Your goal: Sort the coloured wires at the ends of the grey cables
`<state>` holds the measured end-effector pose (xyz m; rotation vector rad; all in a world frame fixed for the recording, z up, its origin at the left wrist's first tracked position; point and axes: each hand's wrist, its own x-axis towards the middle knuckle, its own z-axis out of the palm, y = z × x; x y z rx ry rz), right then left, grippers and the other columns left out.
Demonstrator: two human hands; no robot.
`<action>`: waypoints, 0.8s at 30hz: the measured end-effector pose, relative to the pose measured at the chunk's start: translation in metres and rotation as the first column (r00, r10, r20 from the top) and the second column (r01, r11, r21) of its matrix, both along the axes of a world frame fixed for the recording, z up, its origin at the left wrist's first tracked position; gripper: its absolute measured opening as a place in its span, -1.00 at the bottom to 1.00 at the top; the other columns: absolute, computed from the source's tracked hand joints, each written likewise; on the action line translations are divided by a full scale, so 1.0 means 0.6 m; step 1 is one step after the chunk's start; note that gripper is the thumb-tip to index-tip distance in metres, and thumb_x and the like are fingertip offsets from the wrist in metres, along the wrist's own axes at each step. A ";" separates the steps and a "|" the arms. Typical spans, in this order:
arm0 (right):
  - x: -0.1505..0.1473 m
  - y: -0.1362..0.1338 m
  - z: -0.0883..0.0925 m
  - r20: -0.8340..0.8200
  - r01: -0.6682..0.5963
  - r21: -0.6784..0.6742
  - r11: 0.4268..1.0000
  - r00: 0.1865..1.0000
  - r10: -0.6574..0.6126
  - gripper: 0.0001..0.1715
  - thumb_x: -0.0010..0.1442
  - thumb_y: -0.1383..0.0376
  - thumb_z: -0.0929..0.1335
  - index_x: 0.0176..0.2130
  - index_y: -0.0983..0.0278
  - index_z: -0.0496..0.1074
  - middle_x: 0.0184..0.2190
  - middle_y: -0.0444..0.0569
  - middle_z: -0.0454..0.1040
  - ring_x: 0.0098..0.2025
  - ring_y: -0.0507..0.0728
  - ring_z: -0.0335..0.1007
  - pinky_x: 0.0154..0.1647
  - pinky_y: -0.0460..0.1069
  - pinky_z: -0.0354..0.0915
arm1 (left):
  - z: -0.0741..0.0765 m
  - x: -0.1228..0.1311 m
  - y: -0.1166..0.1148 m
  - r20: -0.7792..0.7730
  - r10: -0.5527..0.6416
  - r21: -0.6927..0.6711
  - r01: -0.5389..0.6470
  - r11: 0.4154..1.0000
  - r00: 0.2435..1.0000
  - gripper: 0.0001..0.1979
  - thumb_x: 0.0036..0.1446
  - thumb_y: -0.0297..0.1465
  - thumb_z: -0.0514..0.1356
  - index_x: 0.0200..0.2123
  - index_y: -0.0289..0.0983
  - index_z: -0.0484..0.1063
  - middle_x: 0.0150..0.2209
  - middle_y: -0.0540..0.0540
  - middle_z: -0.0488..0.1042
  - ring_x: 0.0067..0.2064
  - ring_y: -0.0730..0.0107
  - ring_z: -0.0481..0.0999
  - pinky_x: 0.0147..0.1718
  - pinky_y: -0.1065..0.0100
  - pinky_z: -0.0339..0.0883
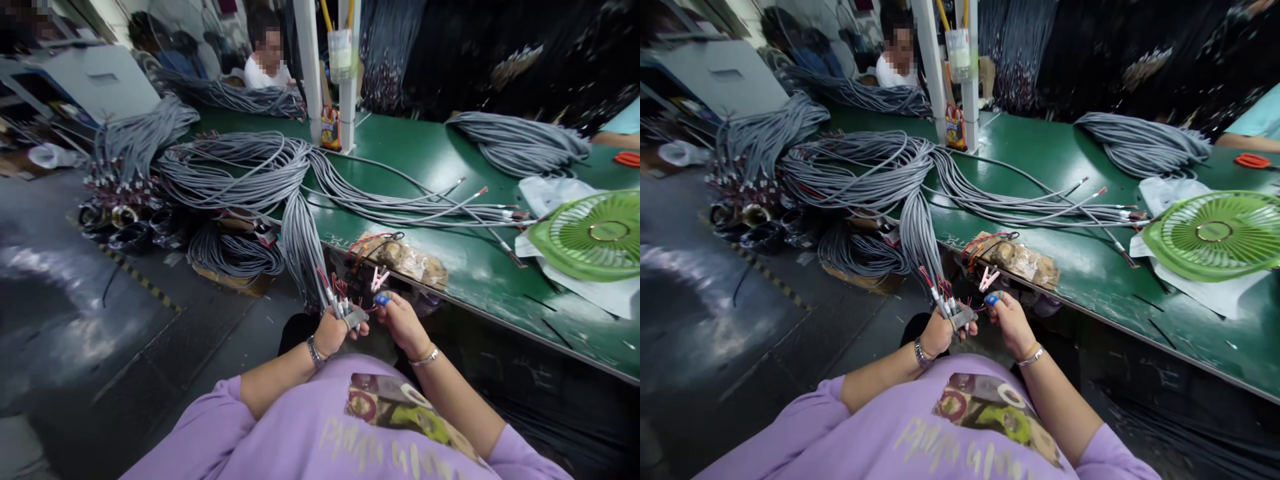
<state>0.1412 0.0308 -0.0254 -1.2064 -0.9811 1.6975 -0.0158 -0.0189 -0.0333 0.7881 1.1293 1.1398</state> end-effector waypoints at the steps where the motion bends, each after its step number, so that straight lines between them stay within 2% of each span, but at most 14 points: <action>1: 0.003 -0.003 0.001 -0.032 -0.043 -0.024 0.999 0.999 0.042 -0.56 -0.04 0.01 0.47 -0.47 0.28 0.31 -0.59 -0.21 0.27 -0.55 -0.05 0.14 -0.51 -0.11 0.12 | -0.001 0.001 0.000 -0.004 0.009 0.000 -0.009 1.000 1.000 -0.65 -0.05 -0.16 0.38 -0.46 -0.38 0.53 -0.55 -0.17 0.57 -0.54 0.38 0.54 -0.65 0.49 0.25; 4: 0.003 -0.013 0.007 -0.097 -0.216 -0.046 0.975 0.973 0.211 -0.43 -0.01 -0.13 0.44 -0.32 0.30 0.38 -0.52 -0.14 0.38 -0.48 0.00 0.30 -0.45 -0.08 0.19 | -0.002 0.002 0.000 -0.025 0.013 0.006 -0.013 1.000 1.000 -0.66 -0.04 -0.16 0.37 -0.49 -0.37 0.51 -0.56 -0.16 0.56 -0.56 0.40 0.52 -0.66 0.49 0.24; 7: -0.006 -0.021 0.015 -0.065 -0.294 0.035 0.955 0.953 0.296 -0.49 0.04 -0.06 0.45 -0.26 0.29 0.36 -0.57 -0.17 0.38 -0.52 0.01 0.32 -0.46 -0.08 0.13 | -0.004 0.003 0.000 -0.050 -0.013 0.020 0.014 1.000 0.999 -0.66 -0.02 -0.15 0.36 -0.47 -0.36 0.53 -0.55 -0.15 0.57 -0.56 0.41 0.52 -0.66 0.49 0.26; 12: -0.019 -0.019 0.019 -0.013 -0.274 0.122 0.954 0.961 0.277 -0.60 0.08 0.02 0.44 -0.37 0.26 0.30 -0.65 -0.19 0.37 -0.59 0.01 0.26 -0.48 -0.05 0.10 | -0.003 0.002 0.002 -0.099 -0.008 0.018 0.010 1.000 0.995 -0.65 -0.06 -0.14 0.38 -0.52 -0.34 0.50 -0.57 -0.14 0.56 -0.60 0.44 0.48 -0.66 0.48 0.26; 17: -0.017 -0.016 0.019 0.096 -0.127 0.136 0.983 0.989 0.114 -0.67 -0.05 0.13 0.47 -0.46 0.31 0.37 -0.59 -0.20 0.34 -0.53 -0.06 0.17 -0.47 -0.10 0.12 | 0.008 0.002 0.002 -0.105 -0.003 0.016 0.004 1.000 0.994 -0.68 -0.07 -0.18 0.39 -0.49 -0.35 0.50 -0.57 -0.13 0.56 -0.57 0.39 0.52 -0.66 0.48 0.28; 21: -0.012 -0.013 0.019 -0.042 -0.062 -0.013 0.998 0.997 0.062 -0.66 -0.10 0.14 0.48 -0.46 0.30 0.34 -0.63 -0.28 0.24 -0.59 -0.10 0.08 -0.53 -0.14 0.08 | 0.010 0.004 0.003 -0.056 0.064 0.033 -0.063 0.997 0.996 -0.71 -0.08 -0.21 0.40 -0.48 -0.35 0.50 -0.57 -0.10 0.56 -0.58 0.41 0.52 -0.66 0.49 0.28; 24: -0.006 -0.012 0.018 -0.178 -0.117 -0.089 0.989 0.979 0.099 -0.58 -0.07 0.06 0.48 -0.37 0.31 0.37 -0.60 -0.26 0.28 -0.57 -0.09 0.17 -0.49 -0.14 0.17 | 0.013 0.007 0.005 -0.018 0.079 0.024 -0.079 0.997 0.997 -0.69 -0.09 -0.20 0.40 -0.48 -0.35 0.50 -0.58 -0.10 0.56 -0.59 0.41 0.52 -0.68 0.50 0.27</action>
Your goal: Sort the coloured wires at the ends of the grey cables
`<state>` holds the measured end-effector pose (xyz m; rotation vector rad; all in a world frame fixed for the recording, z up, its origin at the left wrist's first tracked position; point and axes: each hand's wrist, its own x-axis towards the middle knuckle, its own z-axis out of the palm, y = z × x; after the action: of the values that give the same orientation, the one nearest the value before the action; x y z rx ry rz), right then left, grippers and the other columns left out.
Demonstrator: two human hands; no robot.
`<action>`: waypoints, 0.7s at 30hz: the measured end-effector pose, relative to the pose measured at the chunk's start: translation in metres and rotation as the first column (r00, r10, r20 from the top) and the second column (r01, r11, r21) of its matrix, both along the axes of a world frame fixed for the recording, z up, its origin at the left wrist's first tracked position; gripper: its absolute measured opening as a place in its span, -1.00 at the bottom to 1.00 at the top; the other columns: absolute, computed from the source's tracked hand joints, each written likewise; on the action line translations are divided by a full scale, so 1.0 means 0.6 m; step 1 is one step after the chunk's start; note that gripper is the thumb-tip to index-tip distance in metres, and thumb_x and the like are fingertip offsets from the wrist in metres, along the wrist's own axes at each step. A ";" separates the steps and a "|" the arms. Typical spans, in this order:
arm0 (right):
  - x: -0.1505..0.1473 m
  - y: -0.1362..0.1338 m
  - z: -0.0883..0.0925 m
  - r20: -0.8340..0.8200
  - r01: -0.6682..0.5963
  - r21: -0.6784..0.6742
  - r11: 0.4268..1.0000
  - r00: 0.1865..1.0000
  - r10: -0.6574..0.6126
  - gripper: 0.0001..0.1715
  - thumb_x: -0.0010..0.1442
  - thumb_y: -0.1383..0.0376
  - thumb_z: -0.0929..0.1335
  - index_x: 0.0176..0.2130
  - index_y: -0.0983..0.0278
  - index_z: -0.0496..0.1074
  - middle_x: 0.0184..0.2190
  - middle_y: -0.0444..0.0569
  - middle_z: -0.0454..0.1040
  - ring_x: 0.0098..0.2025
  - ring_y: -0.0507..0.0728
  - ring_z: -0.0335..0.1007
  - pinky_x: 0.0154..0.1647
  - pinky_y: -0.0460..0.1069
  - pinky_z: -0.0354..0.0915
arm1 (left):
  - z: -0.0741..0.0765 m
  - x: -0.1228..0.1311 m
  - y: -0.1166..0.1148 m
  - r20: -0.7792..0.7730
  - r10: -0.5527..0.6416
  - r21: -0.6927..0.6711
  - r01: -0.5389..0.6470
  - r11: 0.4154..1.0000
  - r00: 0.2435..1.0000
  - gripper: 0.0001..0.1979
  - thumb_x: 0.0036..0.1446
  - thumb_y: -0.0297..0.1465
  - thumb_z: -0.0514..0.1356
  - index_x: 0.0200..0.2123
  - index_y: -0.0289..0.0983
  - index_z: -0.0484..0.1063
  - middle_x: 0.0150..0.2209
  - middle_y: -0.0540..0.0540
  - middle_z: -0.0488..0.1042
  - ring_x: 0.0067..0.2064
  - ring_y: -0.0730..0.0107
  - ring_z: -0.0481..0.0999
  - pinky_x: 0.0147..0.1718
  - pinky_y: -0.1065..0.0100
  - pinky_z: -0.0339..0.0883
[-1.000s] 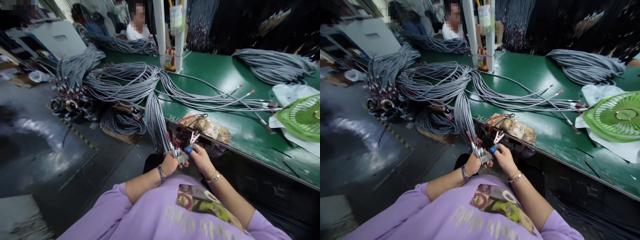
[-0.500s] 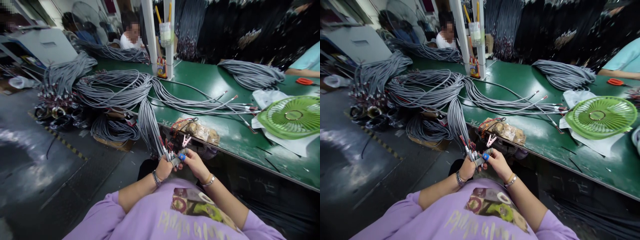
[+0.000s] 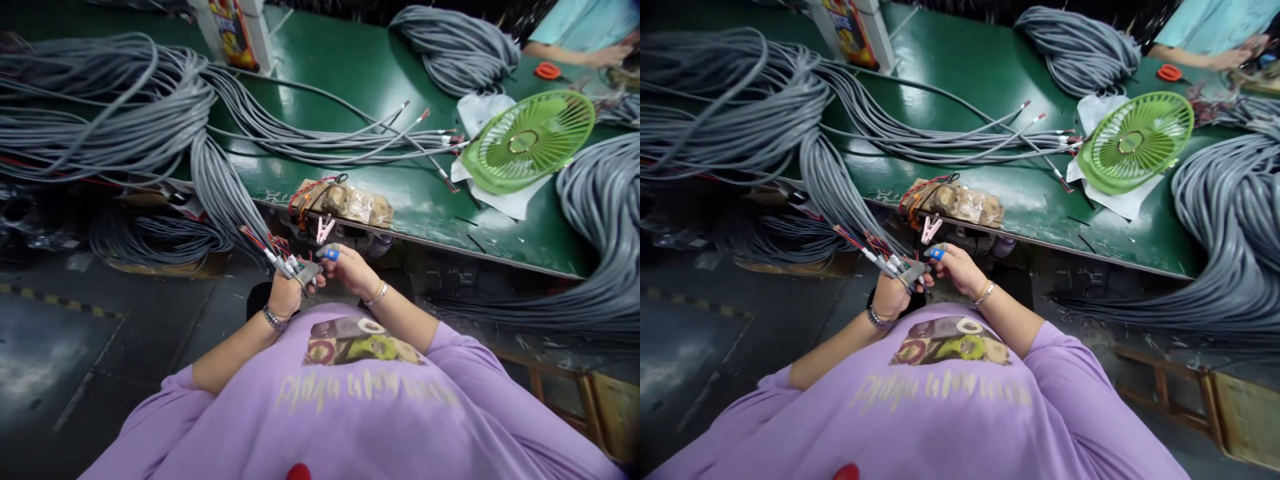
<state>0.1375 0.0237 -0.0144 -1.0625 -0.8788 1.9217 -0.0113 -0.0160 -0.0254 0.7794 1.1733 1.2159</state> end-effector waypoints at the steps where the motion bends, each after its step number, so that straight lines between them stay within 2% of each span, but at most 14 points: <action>1: 0.002 -0.001 0.001 -0.030 -0.038 -0.010 0.999 0.999 0.038 -0.54 -0.06 0.03 0.48 -0.33 0.31 0.38 -0.59 -0.24 0.31 -0.56 -0.08 0.22 -0.48 -0.13 0.20 | 0.001 0.001 0.000 0.005 -0.001 -0.006 0.001 1.000 1.000 -0.69 -0.10 -0.20 0.40 -0.48 -0.35 0.50 -0.58 -0.10 0.55 -0.59 0.40 0.53 -0.68 0.50 0.26; 4: 0.003 -0.003 0.008 -0.043 -0.155 0.033 0.987 0.987 0.156 -0.46 -0.05 0.00 0.49 -0.22 0.31 0.38 -0.58 -0.22 0.36 -0.54 -0.04 0.31 -0.45 -0.10 0.23 | 0.003 0.002 0.001 -0.007 -0.006 -0.015 0.006 1.000 1.000 -0.69 -0.12 -0.21 0.41 -0.50 -0.35 0.49 -0.59 -0.10 0.55 -0.58 0.37 0.53 -0.69 0.49 0.27; 6: -0.001 -0.002 0.013 0.004 -0.174 0.099 0.980 0.985 0.175 -0.46 -0.04 0.02 0.50 -0.21 0.32 0.37 -0.59 -0.21 0.38 -0.56 -0.04 0.31 -0.47 -0.11 0.22 | 0.001 0.002 0.001 -0.023 -0.011 -0.009 0.010 1.000 1.000 -0.70 -0.11 -0.21 0.41 -0.50 -0.35 0.49 -0.59 -0.09 0.55 -0.58 0.38 0.53 -0.68 0.49 0.28; 9: -0.011 0.003 0.020 0.068 -0.137 0.162 0.977 0.990 0.127 -0.50 -0.05 0.02 0.50 -0.33 0.31 0.33 -0.63 -0.23 0.37 -0.62 -0.06 0.26 -0.53 -0.12 0.18 | -0.004 0.000 0.000 -0.041 -0.021 -0.017 0.020 1.000 0.999 -0.70 -0.09 -0.20 0.39 -0.48 -0.34 0.49 -0.59 -0.09 0.55 -0.58 0.38 0.53 -0.66 0.48 0.30; 13: -0.022 0.004 0.018 0.072 -0.120 0.163 0.979 0.991 0.110 -0.52 -0.03 0.00 0.49 -0.39 0.28 0.29 -0.70 -0.28 0.30 -0.68 -0.07 0.19 -0.59 -0.12 0.13 | -0.005 0.000 -0.002 -0.061 -0.030 -0.032 0.028 0.999 0.998 -0.69 -0.07 -0.19 0.38 -0.47 -0.34 0.48 -0.57 -0.09 0.56 -0.57 0.37 0.54 -0.65 0.46 0.30; 21: -0.023 0.012 -0.002 0.108 0.077 0.117 0.990 0.990 -0.089 -0.55 -0.13 0.06 0.54 -0.46 0.32 0.37 -0.58 -0.22 0.36 -0.56 -0.09 0.17 -0.51 -0.14 0.15 | -0.002 -0.001 0.005 0.000 0.030 -0.031 -0.030 0.999 1.000 -0.69 -0.10 -0.18 0.39 -0.47 -0.32 0.49 -0.58 -0.07 0.55 -0.56 0.37 0.54 -0.66 0.46 0.29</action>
<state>0.1239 0.0309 -0.0154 -1.1309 -0.9779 1.7369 -0.0122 -0.0133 -0.0268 0.7407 1.2045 1.2199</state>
